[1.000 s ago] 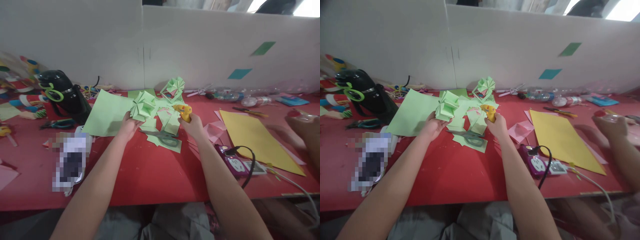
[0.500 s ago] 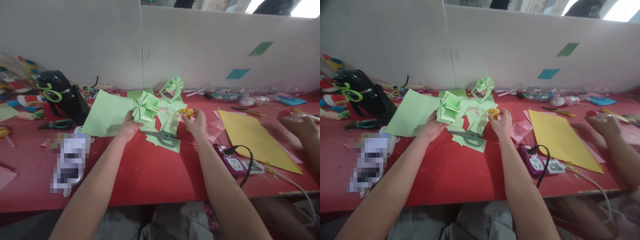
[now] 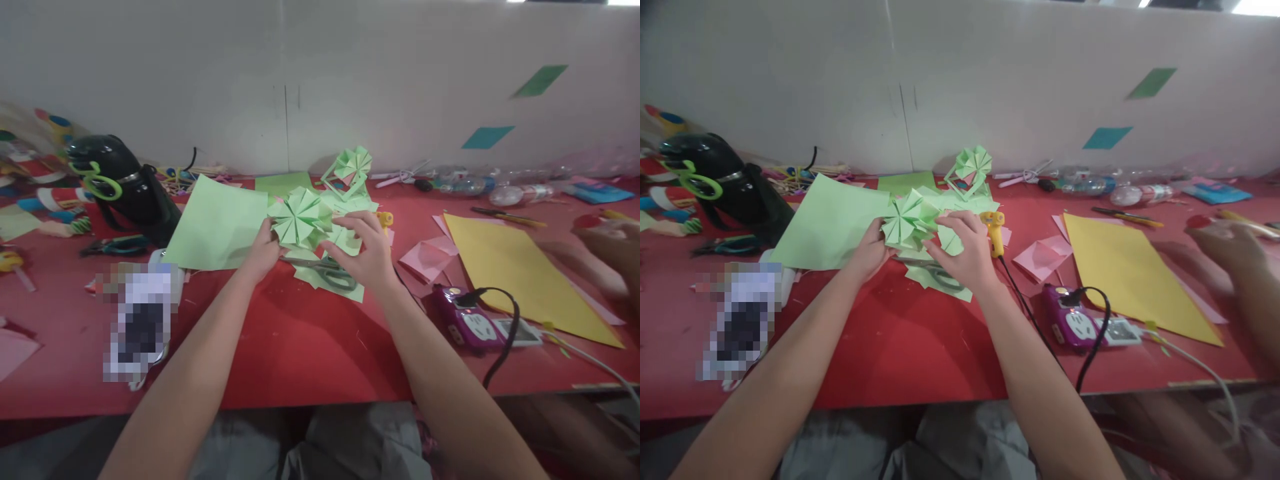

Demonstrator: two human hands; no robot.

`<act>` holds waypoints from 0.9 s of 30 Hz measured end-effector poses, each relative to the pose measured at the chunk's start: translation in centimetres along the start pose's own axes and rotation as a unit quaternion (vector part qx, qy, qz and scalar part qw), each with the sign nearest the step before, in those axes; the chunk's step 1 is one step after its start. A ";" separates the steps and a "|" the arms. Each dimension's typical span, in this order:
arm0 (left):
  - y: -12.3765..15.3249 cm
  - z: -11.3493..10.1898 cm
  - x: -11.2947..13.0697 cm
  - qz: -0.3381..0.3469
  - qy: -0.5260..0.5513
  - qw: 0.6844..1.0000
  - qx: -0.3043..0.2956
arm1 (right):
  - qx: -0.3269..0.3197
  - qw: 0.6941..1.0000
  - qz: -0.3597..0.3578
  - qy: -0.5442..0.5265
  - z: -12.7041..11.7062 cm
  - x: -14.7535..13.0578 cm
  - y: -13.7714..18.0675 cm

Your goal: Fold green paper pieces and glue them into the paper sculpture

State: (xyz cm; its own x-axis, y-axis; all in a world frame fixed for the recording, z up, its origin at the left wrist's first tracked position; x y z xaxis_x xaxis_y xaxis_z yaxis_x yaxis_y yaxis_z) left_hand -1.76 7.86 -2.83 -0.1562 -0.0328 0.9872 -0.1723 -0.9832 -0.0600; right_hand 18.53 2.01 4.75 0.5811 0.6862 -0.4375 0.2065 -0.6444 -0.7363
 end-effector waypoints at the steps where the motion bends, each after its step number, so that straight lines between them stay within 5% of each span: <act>1: 0.1 0.1 0.0 -0.003 -0.018 1.000 0.000 | -0.005 1.000 -0.003 0.002 0.4 -0.1 0.1; 27: 0.6 0.7 0.7 -0.029 -0.054 0.998 0.011 | 0.002 1.000 -0.003 -0.018 1.2 0.3 0.4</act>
State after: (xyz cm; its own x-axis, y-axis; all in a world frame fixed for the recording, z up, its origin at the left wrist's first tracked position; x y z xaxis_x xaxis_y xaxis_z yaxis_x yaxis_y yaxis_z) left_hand -1.29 7.16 -2.04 -0.0397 0.0059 0.9992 -0.1556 -0.9878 -0.0003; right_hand 17.81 2.34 3.68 0.5513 0.7013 -0.4519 0.2069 -0.6397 -0.7403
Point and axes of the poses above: each hand's wrist, its own y-axis away from the middle knuckle, its own z-axis out of the palm, x = y × z, the point moved 5 cm from there along -y, towards the middle knuckle, and after that the axes turned 6 degrees about -x, right-handed, at the moved point
